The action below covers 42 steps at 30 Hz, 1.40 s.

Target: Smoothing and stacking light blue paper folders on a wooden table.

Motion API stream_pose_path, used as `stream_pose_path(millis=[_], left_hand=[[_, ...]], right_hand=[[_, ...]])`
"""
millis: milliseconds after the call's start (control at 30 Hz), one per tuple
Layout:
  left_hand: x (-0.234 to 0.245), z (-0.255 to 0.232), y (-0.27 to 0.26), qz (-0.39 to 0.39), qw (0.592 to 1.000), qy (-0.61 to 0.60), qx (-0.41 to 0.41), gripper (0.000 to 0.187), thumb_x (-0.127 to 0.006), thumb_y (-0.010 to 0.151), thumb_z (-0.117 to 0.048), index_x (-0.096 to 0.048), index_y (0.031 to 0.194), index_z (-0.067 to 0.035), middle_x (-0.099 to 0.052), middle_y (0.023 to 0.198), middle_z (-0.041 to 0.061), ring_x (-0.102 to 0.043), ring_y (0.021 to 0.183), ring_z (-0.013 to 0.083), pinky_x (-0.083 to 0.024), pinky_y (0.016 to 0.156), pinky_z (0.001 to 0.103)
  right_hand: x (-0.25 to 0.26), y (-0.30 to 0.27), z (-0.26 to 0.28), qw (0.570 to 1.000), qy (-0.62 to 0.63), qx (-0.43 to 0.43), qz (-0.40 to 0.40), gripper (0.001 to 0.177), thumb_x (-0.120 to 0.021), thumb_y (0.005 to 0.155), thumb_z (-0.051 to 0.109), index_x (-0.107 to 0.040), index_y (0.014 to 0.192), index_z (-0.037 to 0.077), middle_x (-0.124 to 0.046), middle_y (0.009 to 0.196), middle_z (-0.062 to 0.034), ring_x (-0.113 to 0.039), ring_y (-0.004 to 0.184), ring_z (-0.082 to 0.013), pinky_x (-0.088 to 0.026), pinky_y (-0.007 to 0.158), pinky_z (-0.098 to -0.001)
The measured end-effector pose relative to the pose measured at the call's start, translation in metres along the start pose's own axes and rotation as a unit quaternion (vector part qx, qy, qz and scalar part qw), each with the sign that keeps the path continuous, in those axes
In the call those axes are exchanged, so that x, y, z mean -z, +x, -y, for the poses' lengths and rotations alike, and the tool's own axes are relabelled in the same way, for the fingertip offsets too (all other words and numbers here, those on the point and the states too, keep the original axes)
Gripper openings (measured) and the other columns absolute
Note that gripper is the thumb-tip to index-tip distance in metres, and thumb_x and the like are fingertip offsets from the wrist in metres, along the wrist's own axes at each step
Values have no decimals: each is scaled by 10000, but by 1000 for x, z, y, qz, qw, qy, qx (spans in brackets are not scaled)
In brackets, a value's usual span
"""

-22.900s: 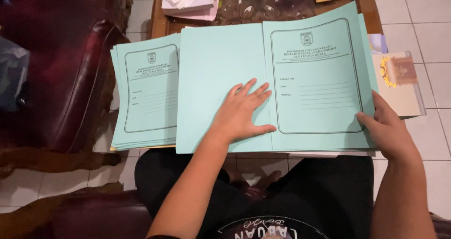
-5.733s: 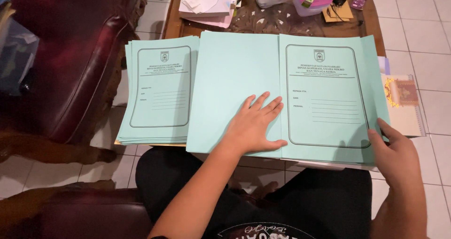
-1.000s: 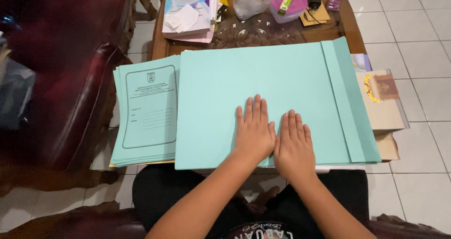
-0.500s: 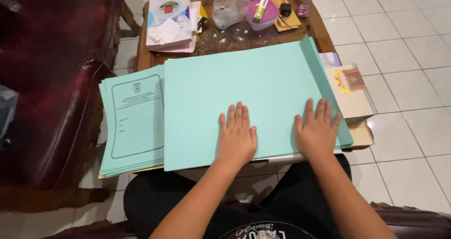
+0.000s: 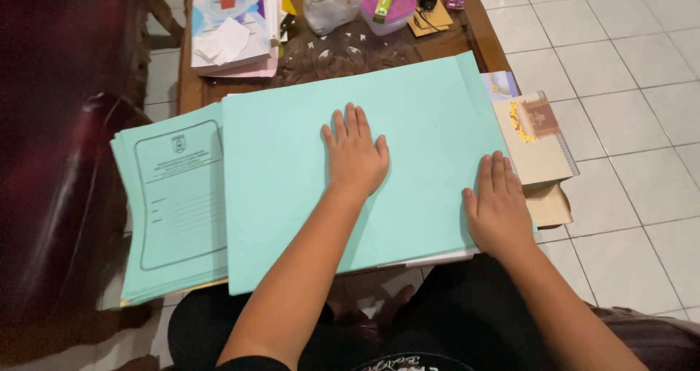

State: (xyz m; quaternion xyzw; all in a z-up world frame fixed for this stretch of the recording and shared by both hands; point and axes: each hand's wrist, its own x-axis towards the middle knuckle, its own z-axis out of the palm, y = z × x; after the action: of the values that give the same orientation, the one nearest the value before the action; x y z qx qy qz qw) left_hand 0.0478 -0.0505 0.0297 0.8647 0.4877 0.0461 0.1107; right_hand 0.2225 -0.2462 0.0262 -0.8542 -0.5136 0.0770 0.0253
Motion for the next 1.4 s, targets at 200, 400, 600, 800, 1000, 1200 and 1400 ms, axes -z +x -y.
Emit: stream_pose_path(millis=[200,400,600,800,1000,1200,1400], left_hand=[[11,-1,-13,5,999,-16,-33,677,-303,1035,-393,-290,1613,-42,-226,1687,221,-166,1562,434,-112,1229,621],[7,1,-10,-4,998,-55,-31,672,-330,1025,-381,-311,1610,-49,-224,1687,227,-162,1567,430,-93,1237,623],[7,0,-8,3,998,-66,-25,676,-326,1025,-386,-303,1617,-62,-212,1694,224,-139,1578,414,-58,1243,616],[9,0,-7,-3,998,-69,-14,679,-326,1026,-397,-296,1620,-70,-206,1696,222,-136,1583,399,-52,1244,611],[8,0,-7,-17,997,-82,1,678,-341,1025,-389,-297,1618,-64,-214,1692,230,-145,1584,392,-49,1248,605],[3,2,-7,-43,996,-74,-4,664,-349,1038,-387,-322,1607,-46,-242,1682,245,-169,1582,396,-64,1246,606],[1,3,-11,-37,997,-66,-9,665,-329,1037,-403,-330,1609,-63,-229,1685,246,-160,1584,406,-70,1244,611]], right_hand=[[10,42,0,999,13,46,-19,680,-271,1088,366,-285,1592,-91,-262,1645,-348,-226,1551,-447,-166,1265,-482],[-17,182,-16,985,18,112,-127,646,-382,1084,250,-345,1500,-243,-359,1503,-482,-342,1455,-553,-275,1224,-528],[-29,284,-4,999,-31,38,-20,771,-163,1078,450,-314,1601,-96,-176,1695,-268,-86,1579,-390,-132,1267,-489],[2,210,13,998,27,41,-33,693,-231,1096,350,-199,1631,-88,-120,1703,-279,-97,1590,-382,-100,1295,-435],[17,87,8,999,42,7,-5,654,-213,1107,357,-223,1638,-25,-143,1720,-221,-106,1596,-321,-89,1278,-402],[2,-4,-1,999,13,3,-33,641,-276,1107,335,-289,1615,-57,-217,1700,-261,-187,1579,-367,-124,1286,-414],[2,-11,1,998,25,-18,-60,699,-324,1082,452,-321,1631,19,-253,1700,-227,-205,1573,-371,-138,1264,-494]])
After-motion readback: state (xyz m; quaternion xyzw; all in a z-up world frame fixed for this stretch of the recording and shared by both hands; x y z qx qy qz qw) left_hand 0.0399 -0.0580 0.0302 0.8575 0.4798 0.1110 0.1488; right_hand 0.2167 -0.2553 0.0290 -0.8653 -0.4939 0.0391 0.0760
